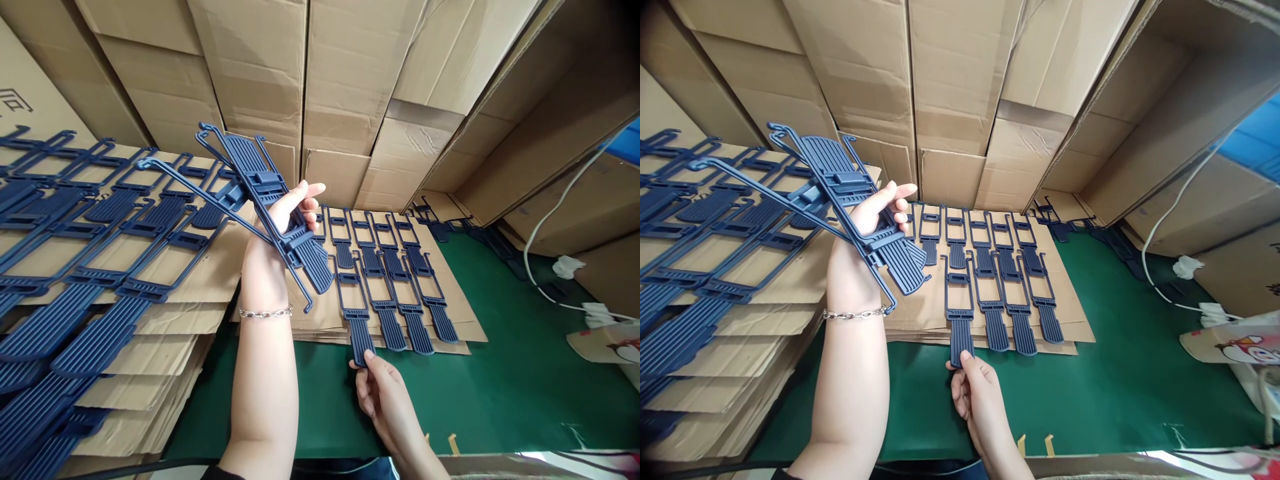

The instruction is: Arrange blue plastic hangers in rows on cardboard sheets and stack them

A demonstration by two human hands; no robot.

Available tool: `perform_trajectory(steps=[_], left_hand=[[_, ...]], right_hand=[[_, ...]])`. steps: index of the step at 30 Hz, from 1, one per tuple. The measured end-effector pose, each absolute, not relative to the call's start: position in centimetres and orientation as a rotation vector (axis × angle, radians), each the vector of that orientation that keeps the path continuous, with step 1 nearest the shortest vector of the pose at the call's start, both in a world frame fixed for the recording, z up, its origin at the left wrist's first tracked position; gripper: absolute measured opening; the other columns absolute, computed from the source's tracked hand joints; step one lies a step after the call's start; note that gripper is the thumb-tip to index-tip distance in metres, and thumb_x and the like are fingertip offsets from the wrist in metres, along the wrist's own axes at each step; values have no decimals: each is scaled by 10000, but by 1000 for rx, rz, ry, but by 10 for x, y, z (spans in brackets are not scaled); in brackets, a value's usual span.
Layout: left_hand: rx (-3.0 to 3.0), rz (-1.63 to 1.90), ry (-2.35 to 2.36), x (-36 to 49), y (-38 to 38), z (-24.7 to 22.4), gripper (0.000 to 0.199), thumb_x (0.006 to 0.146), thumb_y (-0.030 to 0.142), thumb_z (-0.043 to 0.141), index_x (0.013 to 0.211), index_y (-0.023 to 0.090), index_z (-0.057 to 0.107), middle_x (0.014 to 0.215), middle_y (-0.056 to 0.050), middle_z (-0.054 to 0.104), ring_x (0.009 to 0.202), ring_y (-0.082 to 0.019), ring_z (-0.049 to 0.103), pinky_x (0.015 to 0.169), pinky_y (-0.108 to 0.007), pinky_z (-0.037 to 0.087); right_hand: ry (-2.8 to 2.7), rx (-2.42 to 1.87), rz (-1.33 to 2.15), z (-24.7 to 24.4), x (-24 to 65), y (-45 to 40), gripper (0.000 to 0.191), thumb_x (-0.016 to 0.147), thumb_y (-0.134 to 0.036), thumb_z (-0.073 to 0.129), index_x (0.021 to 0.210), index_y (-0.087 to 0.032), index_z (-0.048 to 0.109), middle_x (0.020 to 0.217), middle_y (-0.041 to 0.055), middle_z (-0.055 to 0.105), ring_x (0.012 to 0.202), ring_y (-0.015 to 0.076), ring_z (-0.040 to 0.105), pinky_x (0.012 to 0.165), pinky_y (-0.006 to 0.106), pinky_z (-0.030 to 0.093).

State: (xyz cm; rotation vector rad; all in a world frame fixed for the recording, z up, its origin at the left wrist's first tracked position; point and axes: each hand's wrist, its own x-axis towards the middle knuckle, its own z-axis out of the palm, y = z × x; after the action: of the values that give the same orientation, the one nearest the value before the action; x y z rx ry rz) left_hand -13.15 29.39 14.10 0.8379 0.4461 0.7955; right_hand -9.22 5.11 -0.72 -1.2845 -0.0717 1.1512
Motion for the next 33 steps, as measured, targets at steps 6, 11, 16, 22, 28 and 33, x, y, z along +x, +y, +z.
perform_trajectory(steps=[6,11,16,22,28,33], left_hand=[[881,765,412,-125,293,132,238,827,305,533,896,92,612,589,31,515,438,-25,468,421,-148,414],[956,662,365,-116,291,123,231,836,287,513,866,91,630,631,11,524,466,-29,481,429,-148,411],[1195,457,399,-108,281,123,253,826,304,531,832,81,650,605,-18,555,431,-53,474,424,-190,417],[1213,302,218,-99,265,124,318,833,371,512,903,90,642,605,-26,575,505,-72,544,462,-172,409],[1339,168,240,-91,260,132,432,872,416,411,1185,134,508,583,-45,615,517,-132,599,463,-203,441],[1346,157,253,-91,258,137,460,868,464,386,1231,188,447,662,-54,653,617,-158,638,490,-202,458]], right_hand=[[-86,-1194,1207,-3,-88,55,487,688,-533,649,896,-102,562,494,-50,462,329,34,341,318,153,214],[-141,-1218,1295,-2,-81,48,511,711,-496,639,1016,-99,538,537,-33,521,350,41,394,319,139,278],[-423,-1390,1699,0,-76,40,489,728,-527,594,807,-44,594,493,40,549,323,59,427,272,125,297],[-465,-1234,1459,16,-83,61,470,736,-521,596,979,-135,477,564,-38,526,325,62,445,244,117,302],[-637,-1264,1170,35,-80,94,554,666,-482,674,1039,-211,367,640,-71,494,335,83,466,246,167,356],[-838,-1426,879,50,-75,104,578,577,-451,742,997,-173,459,654,-38,494,424,59,419,318,165,341]])
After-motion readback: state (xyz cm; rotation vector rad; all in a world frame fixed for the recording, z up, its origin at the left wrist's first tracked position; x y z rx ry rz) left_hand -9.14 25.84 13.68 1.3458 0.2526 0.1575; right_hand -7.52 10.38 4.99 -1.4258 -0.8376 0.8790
